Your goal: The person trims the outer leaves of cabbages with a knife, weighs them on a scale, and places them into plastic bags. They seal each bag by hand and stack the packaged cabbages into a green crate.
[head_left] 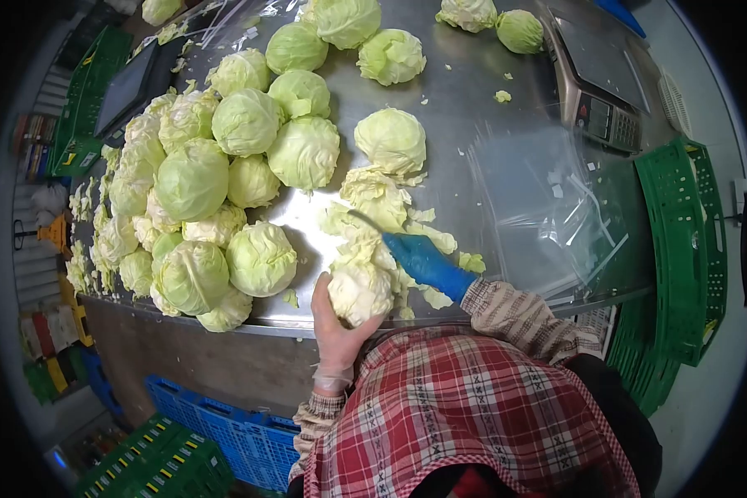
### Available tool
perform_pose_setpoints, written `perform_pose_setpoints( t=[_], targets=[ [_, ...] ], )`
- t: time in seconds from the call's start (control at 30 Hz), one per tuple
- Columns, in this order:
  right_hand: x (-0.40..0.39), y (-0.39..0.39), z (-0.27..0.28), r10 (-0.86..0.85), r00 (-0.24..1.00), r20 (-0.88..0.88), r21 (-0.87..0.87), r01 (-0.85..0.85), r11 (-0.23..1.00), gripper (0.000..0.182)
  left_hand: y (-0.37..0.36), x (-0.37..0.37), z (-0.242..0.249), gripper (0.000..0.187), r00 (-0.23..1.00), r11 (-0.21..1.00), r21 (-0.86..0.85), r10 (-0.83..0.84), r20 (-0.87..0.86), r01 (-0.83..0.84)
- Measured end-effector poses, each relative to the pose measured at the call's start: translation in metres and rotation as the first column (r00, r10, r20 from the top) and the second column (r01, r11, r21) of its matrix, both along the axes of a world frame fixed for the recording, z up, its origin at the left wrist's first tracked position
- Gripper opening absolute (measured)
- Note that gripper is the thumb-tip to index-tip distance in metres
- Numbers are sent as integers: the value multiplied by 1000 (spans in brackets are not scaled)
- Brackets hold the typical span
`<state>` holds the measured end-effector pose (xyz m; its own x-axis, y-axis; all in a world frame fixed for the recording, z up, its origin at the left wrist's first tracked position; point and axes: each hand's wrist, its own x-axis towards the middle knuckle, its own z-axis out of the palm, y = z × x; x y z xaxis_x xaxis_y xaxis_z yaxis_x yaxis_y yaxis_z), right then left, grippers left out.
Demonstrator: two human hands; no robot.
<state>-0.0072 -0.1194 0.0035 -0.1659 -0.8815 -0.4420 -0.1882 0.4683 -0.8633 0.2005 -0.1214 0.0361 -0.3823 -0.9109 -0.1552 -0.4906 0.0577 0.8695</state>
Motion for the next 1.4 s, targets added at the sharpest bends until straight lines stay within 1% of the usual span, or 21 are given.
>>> perform_pose_setpoints(
  t=[0.07,0.13,0.27,0.4,0.5,0.53,0.6,0.67,0.7,0.73,0.83,0.87,0.93,0.97,1.0,1.07,1.1,1.17,1.2,1.27,1.4],
  targets=[
    [8,2,2,84,994,-74,-78,-90,993,36,1,5,4,78,992,995,94,31,-119,-19],
    [26,8,2,-34,989,-143,-310,-12,951,30,-3,5,6,69,905,831,488,390,-171,-266],
    [32,17,7,-73,968,-242,-450,-45,892,22,-8,-5,13,49,852,796,462,503,-146,-391],
    [4,5,20,-180,974,-139,-346,123,930,23,-2,16,5,67,788,843,454,478,-389,-288],
    [-18,1,14,-152,952,-267,-305,66,950,23,-9,20,22,74,630,811,567,516,-580,-142],
    [-24,4,3,-48,891,-452,-263,-82,961,26,-10,20,34,77,518,820,571,500,-694,-27],
    [-15,3,0,51,789,-612,-212,-226,951,33,-8,20,53,82,515,810,582,530,-674,-73],
    [-2,15,13,-152,923,-353,-507,-52,861,54,-10,22,58,79,485,834,543,516,-706,-97],
    [-5,15,39,30,999,-40,-474,-45,880,60,-21,9,63,75,365,754,657,615,-699,-12],
    [-6,14,69,198,939,281,-439,-58,897,67,-30,-4,62,75,355,768,640,590,-725,31],
    [-26,11,80,16,806,592,82,-80,993,56,-51,-50,71,75,686,883,465,300,-662,63],
    [-37,13,54,26,821,570,60,-74,995,56,-56,-68,81,75,708,906,417,245,-663,77],
    [-61,10,14,-284,408,868,154,321,934,53,-71,-89,84,72,676,911,362,139,-724,200],
    [-66,-7,66,-509,199,837,373,473,798,56,-79,-100,86,70,697,915,328,76,-713,236],
    [-81,-8,66,-365,230,902,215,493,843,60,-83,-108,92,59,703,897,361,84,-706,256],
    [-112,-26,58,-344,124,931,188,643,742,58,-95,-118,78,55,871,955,191,-110,-478,225],
    [-139,-33,40,-332,133,934,172,649,741,58,-101,-123,67,52,887,972,159,-83,-454,173],
    [-190,-44,1,128,195,972,-203,437,876,51,-119,-132,54,50,912,980,99,-119,-393,170],
    [-195,-53,0,134,197,971,-210,442,872,51,-129,-136,47,49,936,985,50,-140,-322,164],
    [-204,-71,-1,-404,335,851,73,687,723,46,-153,-151,38,48,932,991,17,-121,-343,135],
    [-212,-108,-10,-653,334,679,148,809,568,56,-212,-179,36,54,976,999,29,-37,-214,44]
  ],
)
